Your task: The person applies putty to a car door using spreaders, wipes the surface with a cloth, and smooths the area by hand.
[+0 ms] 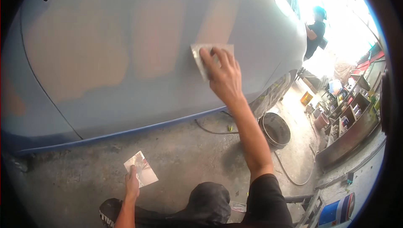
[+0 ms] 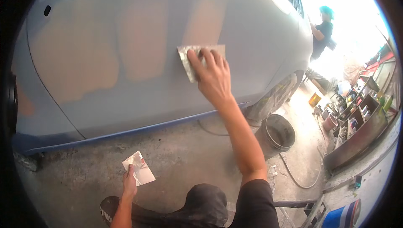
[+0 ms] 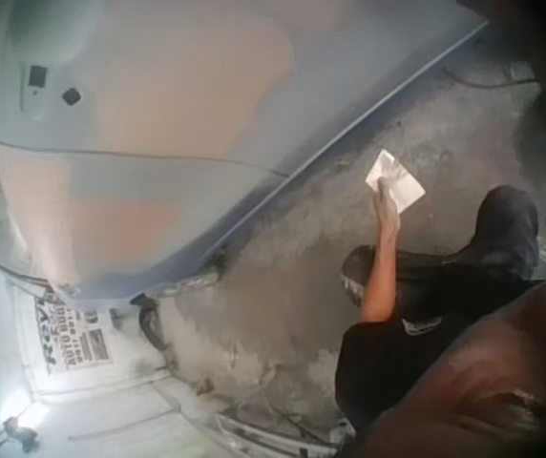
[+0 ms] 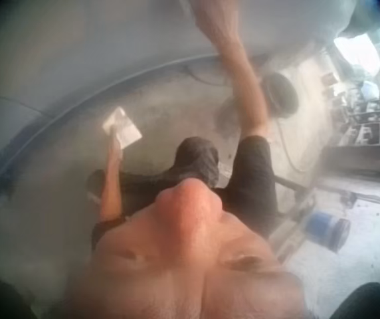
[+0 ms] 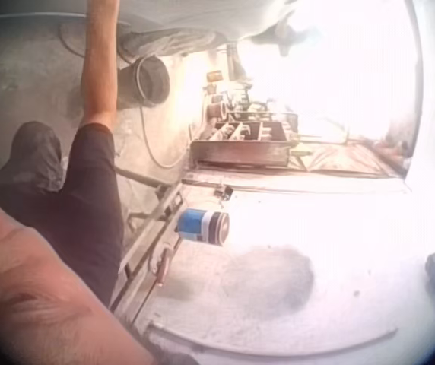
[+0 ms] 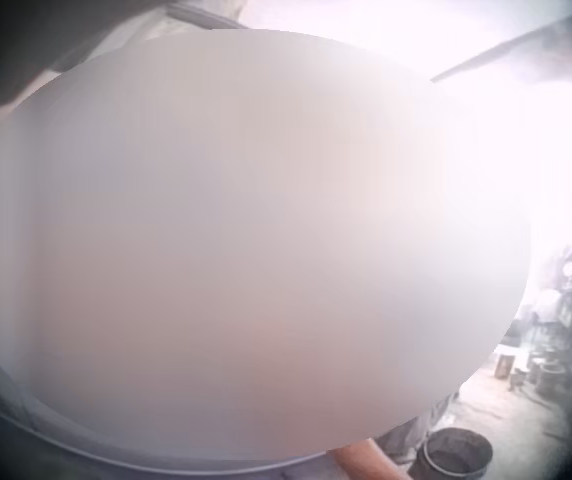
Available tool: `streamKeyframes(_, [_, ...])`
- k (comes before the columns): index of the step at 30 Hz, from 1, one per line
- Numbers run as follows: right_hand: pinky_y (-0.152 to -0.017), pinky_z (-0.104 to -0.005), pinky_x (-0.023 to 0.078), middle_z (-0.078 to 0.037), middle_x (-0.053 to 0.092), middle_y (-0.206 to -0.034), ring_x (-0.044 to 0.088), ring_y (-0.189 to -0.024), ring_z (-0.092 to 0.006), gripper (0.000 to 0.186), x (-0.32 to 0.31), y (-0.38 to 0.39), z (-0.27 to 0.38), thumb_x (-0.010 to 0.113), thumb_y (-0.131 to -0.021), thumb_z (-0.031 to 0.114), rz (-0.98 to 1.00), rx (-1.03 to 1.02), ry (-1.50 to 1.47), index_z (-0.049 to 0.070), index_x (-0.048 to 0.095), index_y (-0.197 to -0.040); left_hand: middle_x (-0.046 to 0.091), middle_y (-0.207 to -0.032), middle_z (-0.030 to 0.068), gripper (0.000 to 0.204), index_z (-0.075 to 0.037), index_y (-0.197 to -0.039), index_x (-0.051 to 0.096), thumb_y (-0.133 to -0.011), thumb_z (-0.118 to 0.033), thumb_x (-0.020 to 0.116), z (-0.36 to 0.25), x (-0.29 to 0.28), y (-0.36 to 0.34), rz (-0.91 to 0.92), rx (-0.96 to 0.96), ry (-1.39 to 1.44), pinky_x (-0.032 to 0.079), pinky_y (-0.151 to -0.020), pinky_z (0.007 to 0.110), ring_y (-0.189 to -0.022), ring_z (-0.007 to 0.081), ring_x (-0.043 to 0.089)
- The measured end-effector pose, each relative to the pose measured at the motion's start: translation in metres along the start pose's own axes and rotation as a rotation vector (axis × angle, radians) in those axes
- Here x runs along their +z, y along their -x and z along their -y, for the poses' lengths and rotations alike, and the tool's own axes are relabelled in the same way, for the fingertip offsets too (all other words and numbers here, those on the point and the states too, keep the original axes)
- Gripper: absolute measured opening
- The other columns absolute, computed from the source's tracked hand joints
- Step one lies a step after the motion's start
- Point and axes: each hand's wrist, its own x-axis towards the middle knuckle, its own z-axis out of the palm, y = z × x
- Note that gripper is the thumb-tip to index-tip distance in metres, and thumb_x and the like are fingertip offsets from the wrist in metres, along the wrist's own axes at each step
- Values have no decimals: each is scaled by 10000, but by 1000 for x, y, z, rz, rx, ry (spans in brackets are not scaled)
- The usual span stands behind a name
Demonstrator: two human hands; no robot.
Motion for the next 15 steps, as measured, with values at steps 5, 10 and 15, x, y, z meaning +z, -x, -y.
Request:
streamKeyframes(5, [-863,-442,522,-115,621,-1197,610,-1113,-304,620,-1,20,14,611,-765,-85,95,-5,-19,213,644,-1308,656,-997,99,573,105,-1128,636,-1027,-445,515,11,-18,-16,-176,23,-97,475,-785,324,-877,168,592])
streamKeyframes(10, [-861,-409,511,-112,655,-1136,629,-1025,-321,516,-61,-53,-19,571,-822,-68,-47,65,-70,187,662,-1260,651,-989,112,560,105,-1111,642,-1028,-433,512,-14,10,1,-107,-5,-148,471,-766,331,-886,175,586])
streamKeyframes(15, [-862,-418,526,-94,657,-1151,646,-1022,-301,504,-75,-118,-25,565,-867,-46,-105,17,-57,220,658,-1285,646,-1013,118,547,104,-1127,637,-1031,-420,510,-3,-5,-7,-59,82,-97,473,-779,332,-907,170,579])
